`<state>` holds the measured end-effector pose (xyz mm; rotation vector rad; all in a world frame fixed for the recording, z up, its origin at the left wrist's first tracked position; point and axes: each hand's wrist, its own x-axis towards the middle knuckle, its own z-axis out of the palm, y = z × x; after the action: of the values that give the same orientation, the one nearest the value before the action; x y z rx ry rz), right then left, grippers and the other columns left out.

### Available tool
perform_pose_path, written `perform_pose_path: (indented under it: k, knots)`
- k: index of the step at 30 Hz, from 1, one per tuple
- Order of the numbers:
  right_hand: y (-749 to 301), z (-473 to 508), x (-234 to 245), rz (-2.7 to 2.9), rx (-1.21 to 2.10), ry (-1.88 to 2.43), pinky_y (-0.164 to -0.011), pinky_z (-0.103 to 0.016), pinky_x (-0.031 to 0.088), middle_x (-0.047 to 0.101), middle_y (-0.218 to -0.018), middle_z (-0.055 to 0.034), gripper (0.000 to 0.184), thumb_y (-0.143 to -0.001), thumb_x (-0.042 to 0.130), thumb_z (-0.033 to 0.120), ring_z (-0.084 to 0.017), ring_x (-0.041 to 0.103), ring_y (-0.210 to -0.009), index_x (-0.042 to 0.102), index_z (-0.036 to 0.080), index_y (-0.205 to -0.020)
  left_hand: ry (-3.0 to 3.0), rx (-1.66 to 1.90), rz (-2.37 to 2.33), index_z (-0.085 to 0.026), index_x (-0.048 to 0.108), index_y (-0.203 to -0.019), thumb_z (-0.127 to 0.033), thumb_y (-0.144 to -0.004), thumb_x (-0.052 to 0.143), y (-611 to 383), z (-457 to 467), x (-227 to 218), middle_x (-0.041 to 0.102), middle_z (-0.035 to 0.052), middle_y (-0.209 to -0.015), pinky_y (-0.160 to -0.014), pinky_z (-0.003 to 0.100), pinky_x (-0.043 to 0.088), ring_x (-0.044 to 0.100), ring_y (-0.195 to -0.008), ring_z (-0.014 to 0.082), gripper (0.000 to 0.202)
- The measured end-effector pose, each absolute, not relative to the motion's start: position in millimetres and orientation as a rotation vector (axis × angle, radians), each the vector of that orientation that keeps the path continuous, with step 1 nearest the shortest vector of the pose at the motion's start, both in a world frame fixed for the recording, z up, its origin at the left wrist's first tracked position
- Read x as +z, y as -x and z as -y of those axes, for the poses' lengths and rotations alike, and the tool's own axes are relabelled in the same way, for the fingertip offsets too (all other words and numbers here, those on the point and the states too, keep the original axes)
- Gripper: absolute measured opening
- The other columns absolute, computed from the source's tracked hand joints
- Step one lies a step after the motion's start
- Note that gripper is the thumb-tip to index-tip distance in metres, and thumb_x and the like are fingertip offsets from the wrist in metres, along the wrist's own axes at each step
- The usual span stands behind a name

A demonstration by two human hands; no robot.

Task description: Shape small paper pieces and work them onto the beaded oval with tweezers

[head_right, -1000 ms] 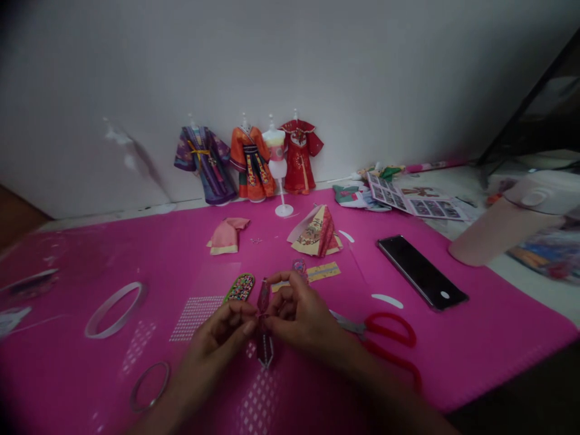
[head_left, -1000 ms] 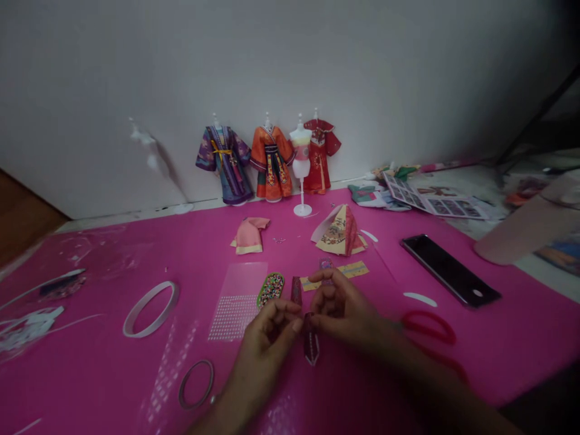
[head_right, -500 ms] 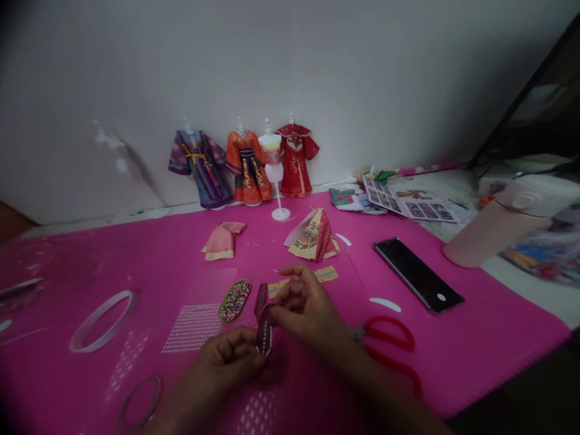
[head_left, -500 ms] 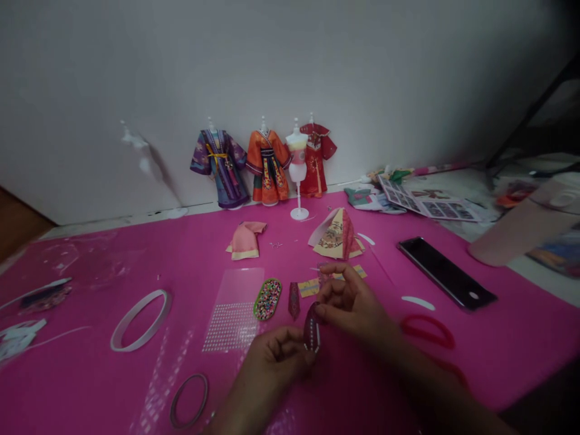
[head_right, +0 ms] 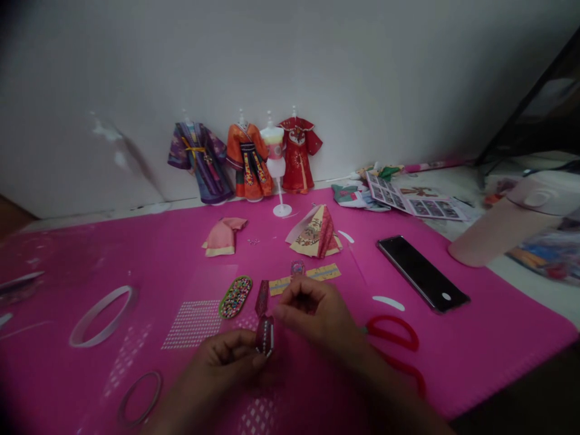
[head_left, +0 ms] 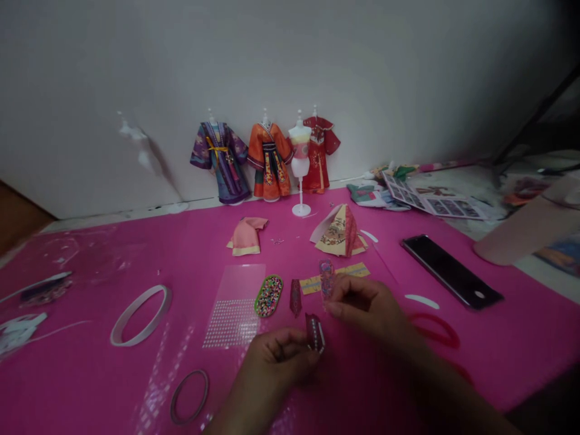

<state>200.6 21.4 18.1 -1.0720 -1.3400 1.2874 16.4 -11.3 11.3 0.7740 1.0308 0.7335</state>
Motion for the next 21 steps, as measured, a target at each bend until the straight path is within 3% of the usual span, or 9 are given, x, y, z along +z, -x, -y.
perform_pose_path:
  k: [4,10,21]
  knots:
    - [-195.5,-17.0,16.8,1.416,1.410,1.102,-0.044,-0.023,0.035,0.055,-0.057,0.0030,0.017,-0.070,0.078,0.029,-0.012,0.047,-0.051,0.065,0.022,-0.064,-0.770,0.740,-1.046,-0.018,0.074,-0.069,-0.037,-0.060,0.085,-16.6,11.2,8.0,0.071,-0.0018,-0.058,-0.057,0.022,0.046,0.061,-0.052,0.0099,0.024]
    - [-192.8,-15.5,15.3,1.477,1.512,1.158,-0.044,-0.022,0.035,0.057,-0.055,0.0036,0.012,-0.070,0.076,0.021,-0.010,0.046,-0.049,0.066,0.022,-0.063,-0.787,0.724,-1.052,-0.018,0.076,-0.071,-0.036,-0.064,0.082,-16.4,11.5,5.5,0.073,0.0000,-0.059,-0.058,0.023,0.048,0.063,-0.054,0.0116,0.020]
    - [-193.7,-16.9,20.2,1.485,1.582,1.290,-0.046,-0.020,0.034,0.057,-0.055,0.0043,0.012,-0.069,0.074,0.022,-0.008,0.047,-0.050,0.063,0.018,-0.065,-0.801,0.669,-1.098,-0.018,0.076,-0.068,-0.041,-0.059,0.084,-16.7,12.8,15.3,0.072,-0.0004,-0.062,-0.061,0.024,0.045,0.061,-0.057,0.0119,0.026]
